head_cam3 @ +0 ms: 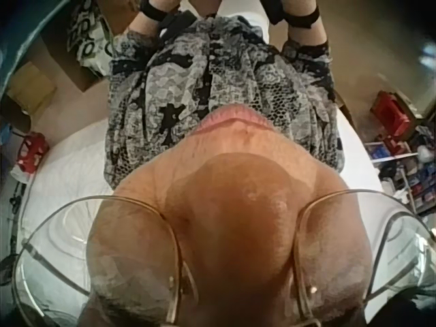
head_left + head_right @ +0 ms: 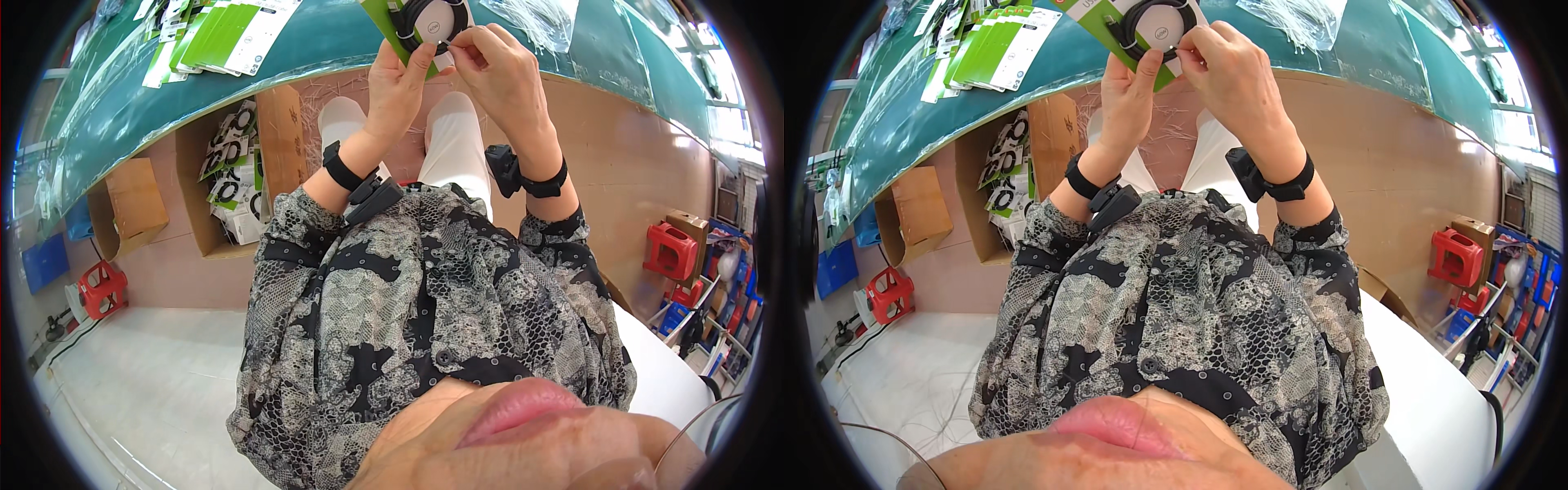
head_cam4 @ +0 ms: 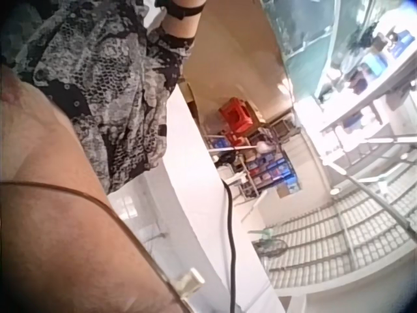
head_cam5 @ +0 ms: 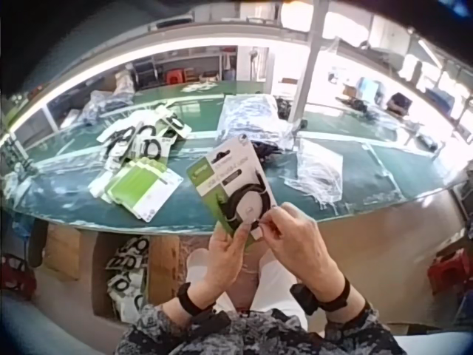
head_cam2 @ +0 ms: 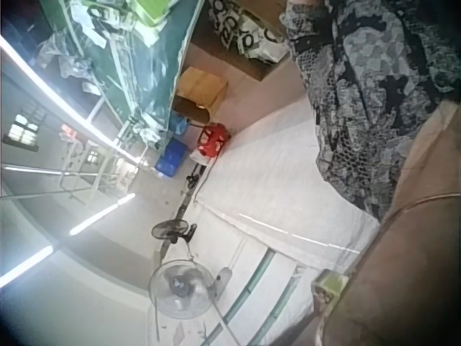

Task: Packaging electronic charging cables into retail boxes.

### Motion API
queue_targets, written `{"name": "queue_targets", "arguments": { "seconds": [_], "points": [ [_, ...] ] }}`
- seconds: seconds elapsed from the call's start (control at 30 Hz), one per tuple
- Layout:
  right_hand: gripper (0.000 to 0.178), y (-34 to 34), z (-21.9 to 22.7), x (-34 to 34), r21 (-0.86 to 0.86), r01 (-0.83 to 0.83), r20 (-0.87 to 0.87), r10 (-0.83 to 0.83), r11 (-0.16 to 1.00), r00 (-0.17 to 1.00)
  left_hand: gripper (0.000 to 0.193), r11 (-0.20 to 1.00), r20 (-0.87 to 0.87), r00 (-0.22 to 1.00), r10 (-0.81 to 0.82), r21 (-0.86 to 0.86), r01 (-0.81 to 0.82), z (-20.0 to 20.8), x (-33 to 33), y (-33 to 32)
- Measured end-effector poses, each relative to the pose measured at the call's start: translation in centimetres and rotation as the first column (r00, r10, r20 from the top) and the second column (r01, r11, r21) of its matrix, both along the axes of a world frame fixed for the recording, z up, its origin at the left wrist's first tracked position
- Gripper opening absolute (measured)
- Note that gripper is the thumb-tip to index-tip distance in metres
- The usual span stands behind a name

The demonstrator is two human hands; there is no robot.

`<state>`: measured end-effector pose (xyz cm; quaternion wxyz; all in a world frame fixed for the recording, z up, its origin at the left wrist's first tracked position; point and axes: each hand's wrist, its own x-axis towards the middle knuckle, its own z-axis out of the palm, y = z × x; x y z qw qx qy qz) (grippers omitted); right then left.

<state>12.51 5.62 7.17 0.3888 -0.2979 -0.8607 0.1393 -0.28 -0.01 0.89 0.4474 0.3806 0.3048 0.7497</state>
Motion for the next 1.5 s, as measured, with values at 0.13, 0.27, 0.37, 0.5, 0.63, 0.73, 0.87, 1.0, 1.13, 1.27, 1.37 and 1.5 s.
{"name": "queue_targets", "arguments": {
  "seconds": [0.13, 0.27, 0.37, 0.5, 0.63, 0.73, 0.87, 1.0, 1.13, 1.27, 1.37, 1.5],
  "points": [
    [0.007, -0.1, 0.2, 0.0, 0.002, 0.007, 0.026, -0.007, 1.0, 1.0, 0.026, 0.994, -0.055, 0.993, 0.107, 0.003, -0.107, 0.1, 0.4, 0.2],
    [0.006, -0.2, 0.1, 0.0, 0.007, 0.001, 0.03, -0.001, 1.0, 1.0, 0.024, 0.992, -0.072, 0.989, 0.127, 0.015, -0.126, 0.0, 0.4, 0.1],
    [0.006, -0.2, 0.2, 0.2, -0.005, 0.001, 0.054, -0.001, 1.0, 0.999, 0.022, 0.989, -0.106, 0.983, 0.149, 0.034, -0.146, -0.1, 0.5, 0.2],
    [0.006, -0.3, 0.3, 0.2, -0.013, -0.004, 0.061, 0.004, 1.0, 0.998, 0.021, 0.979, -0.204, 0.958, 0.203, 0.044, -0.199, -0.8, 0.2, 0.3],
    [0.007, -0.2, 0.2, 0.2, -0.012, 0.004, 0.066, -0.003, 1.0, 0.998, 0.019, 0.962, -0.318, 0.908, 0.273, 0.084, -0.26, -1.4, 0.2, 0.6],
    [0.007, -0.2, 0.1, 0.2, -0.008, 0.012, 0.071, -0.011, 1.0, 0.997, 0.018, 0.96, -0.314, 0.907, 0.279, 0.087, -0.265, -1.6, 0.3, 0.7],
    [0.007, -0.3, 0.2, 0.2, -0.018, 0.021, 0.077, -0.019, 1.0, 0.997, 0.019, 0.96, -0.308, 0.91, 0.279, 0.089, -0.264, -2.0, 0.3, 0.9],
    [0.007, -0.2, 0.2, 0.2, -0.023, 0.025, 0.097, -0.023, 0.999, 0.995, 0.019, 0.926, -0.482, 0.791, 0.378, 0.18, -0.333, -2.0, -0.2, 0.7],
    [0.007, -0.3, 0.1, 0.1, -0.019, 0.027, 0.086, -0.025, 0.999, 0.996, 0.035, 0.857, -0.633, 0.579, 0.513, 0.346, -0.381, -0.3, -0.2, 0.2],
    [0.01, -1.0, -0.2, 0.3, 0.066, -0.04, -0.013, 0.041, 0.997, 0.999, 0.053, 0.821, -0.649, 0.505, 0.569, 0.479, -0.311, 0.5, -0.6, -0.6],
    [0.014, -2.2, -0.6, 1.2, 0.173, -0.062, -0.19, 0.095, 0.983, 0.977, 0.053, 0.766, -0.646, 0.421, 0.637, 0.592, -0.25, 1.2, -0.7, -0.7],
    [0.013, -3.9, -1.3, 1.1, 0.217, -0.089, -0.219, 0.137, 0.972, 0.966, 0.054, 0.733, -0.649, 0.345, 0.678, 0.632, -0.251, 2.3, -0.4, -1.6]
  ]
}}
